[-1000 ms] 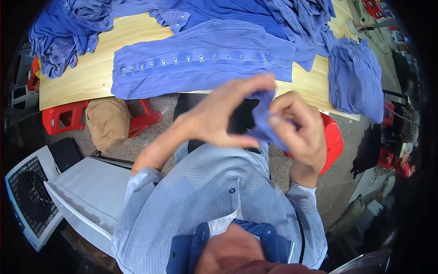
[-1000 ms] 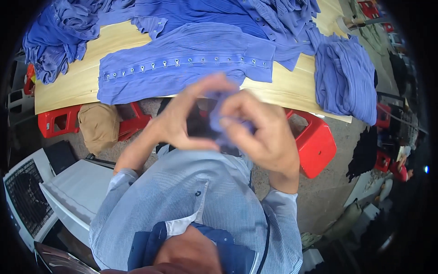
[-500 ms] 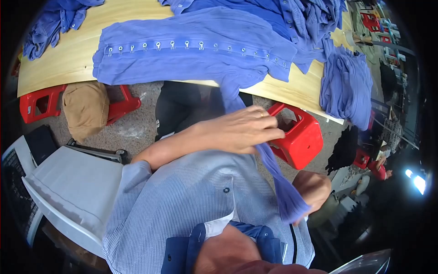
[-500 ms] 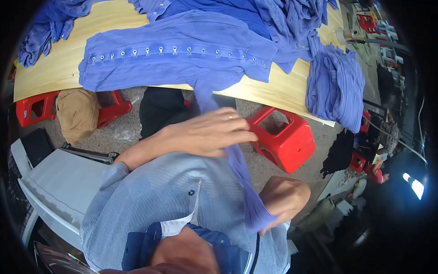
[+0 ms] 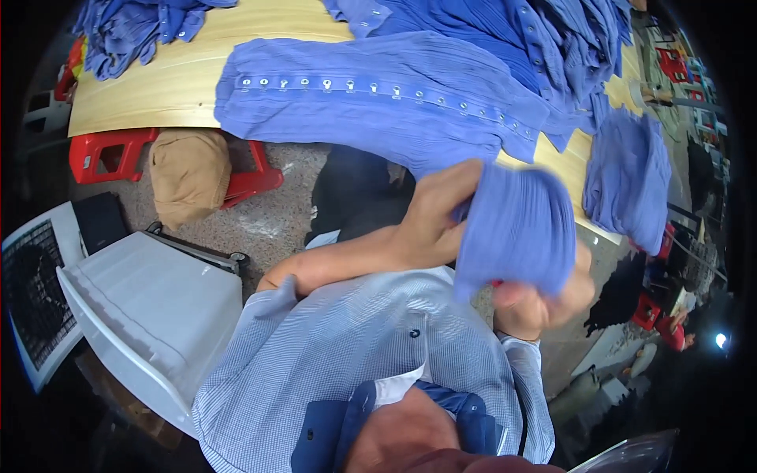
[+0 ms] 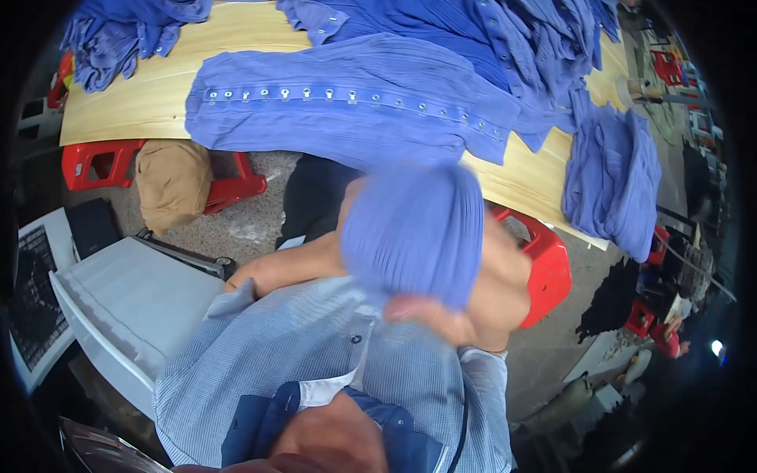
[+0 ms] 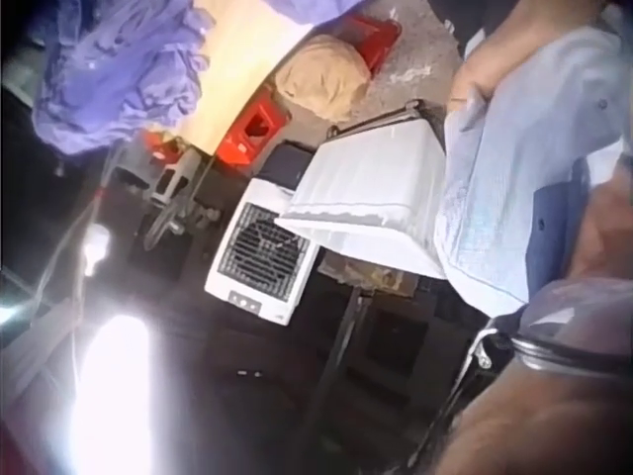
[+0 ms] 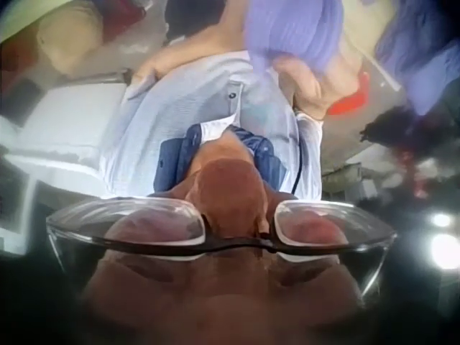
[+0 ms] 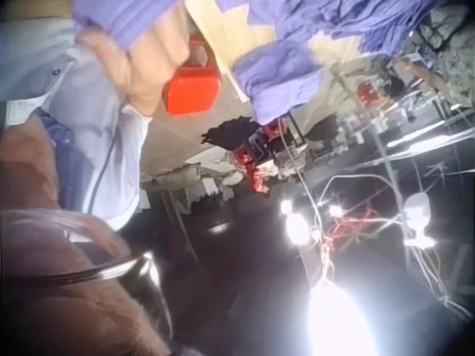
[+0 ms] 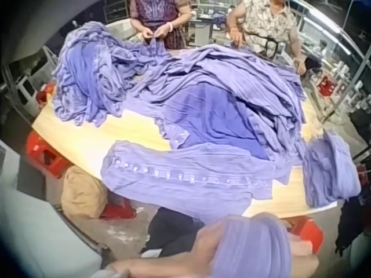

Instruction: Inspect and fold blue pleated garments with metal snaps on a work table.

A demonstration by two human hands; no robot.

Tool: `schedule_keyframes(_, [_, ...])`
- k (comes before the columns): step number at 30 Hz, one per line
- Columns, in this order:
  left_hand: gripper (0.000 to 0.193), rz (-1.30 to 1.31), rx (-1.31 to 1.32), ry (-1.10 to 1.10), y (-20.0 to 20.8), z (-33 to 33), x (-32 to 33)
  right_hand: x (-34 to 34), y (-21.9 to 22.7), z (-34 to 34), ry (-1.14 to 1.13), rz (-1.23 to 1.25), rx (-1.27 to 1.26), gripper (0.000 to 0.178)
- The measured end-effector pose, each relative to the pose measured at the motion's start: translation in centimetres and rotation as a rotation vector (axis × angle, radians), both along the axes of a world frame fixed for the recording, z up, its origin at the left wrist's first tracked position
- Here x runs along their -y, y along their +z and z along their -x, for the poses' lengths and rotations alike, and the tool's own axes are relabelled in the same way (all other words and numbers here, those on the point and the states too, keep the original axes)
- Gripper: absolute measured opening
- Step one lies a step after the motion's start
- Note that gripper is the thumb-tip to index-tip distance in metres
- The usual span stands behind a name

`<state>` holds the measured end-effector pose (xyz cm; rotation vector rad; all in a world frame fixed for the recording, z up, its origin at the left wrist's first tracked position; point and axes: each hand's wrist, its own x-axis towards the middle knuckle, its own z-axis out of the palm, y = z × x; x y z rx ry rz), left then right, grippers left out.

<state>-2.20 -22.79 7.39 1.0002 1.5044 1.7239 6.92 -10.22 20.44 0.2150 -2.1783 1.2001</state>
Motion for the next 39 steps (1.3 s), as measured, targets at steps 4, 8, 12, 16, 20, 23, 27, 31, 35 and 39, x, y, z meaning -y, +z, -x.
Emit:
schedule_keyframes(4, [0.020,-0.187,0.618,0.134,5.7,3.7,-1.4,-3.0,-7.5,2.0,-0.186,0.727,0.094,0.073])
schedule_keyframes(8, [0.024,-0.352,0.991,0.211,4.8,6.2,-2.5,-1.2,-11.4,1.2,-0.067,0.602,0.559,0.089])
schedule_keyframes(12, [0.034,-0.490,0.919,0.354,4.4,11.1,-0.6,-3.5,-13.5,0.6,-0.056,0.716,0.693,0.053])
schedule_keyframes(16, [0.036,-0.457,0.949,0.647,3.5,15.6,1.8,-5.8,-14.5,0.6,0.084,1.065,0.539,0.036])
schedule_keyframes(20, [0.049,-0.634,1.077,0.308,-1.6,20.9,7.2,-5.0,-15.2,2.2,-0.092,1.142,0.494,0.020])
schedule_keyframes(23, [0.036,-0.320,0.827,0.740,-3.8,21.8,8.7,-4.6,-16.5,2.0,-0.326,0.844,0.535,0.018])
schedule_keyframes(27, [0.032,-0.242,0.596,0.934,-4.0,21.9,13.0,-4.4,-16.5,2.9,-0.431,0.703,0.475,0.015])
schedule_keyframes(31, [0.038,0.005,0.287,0.973,-3.3,22.8,15.3,-5.1,-17.0,4.7,-0.523,0.610,0.392,0.011])
schedule_keyframes(35, [0.045,0.261,0.031,1.035,-4.3,23.4,15.7,-5.5,-17.6,6.0,-0.619,0.512,0.438,0.015])
schedule_keyframes(39, [0.057,0.344,-0.029,1.143,-4.8,24.8,16.9,-5.3,-16.4,6.5,-0.677,0.297,0.691,0.014])
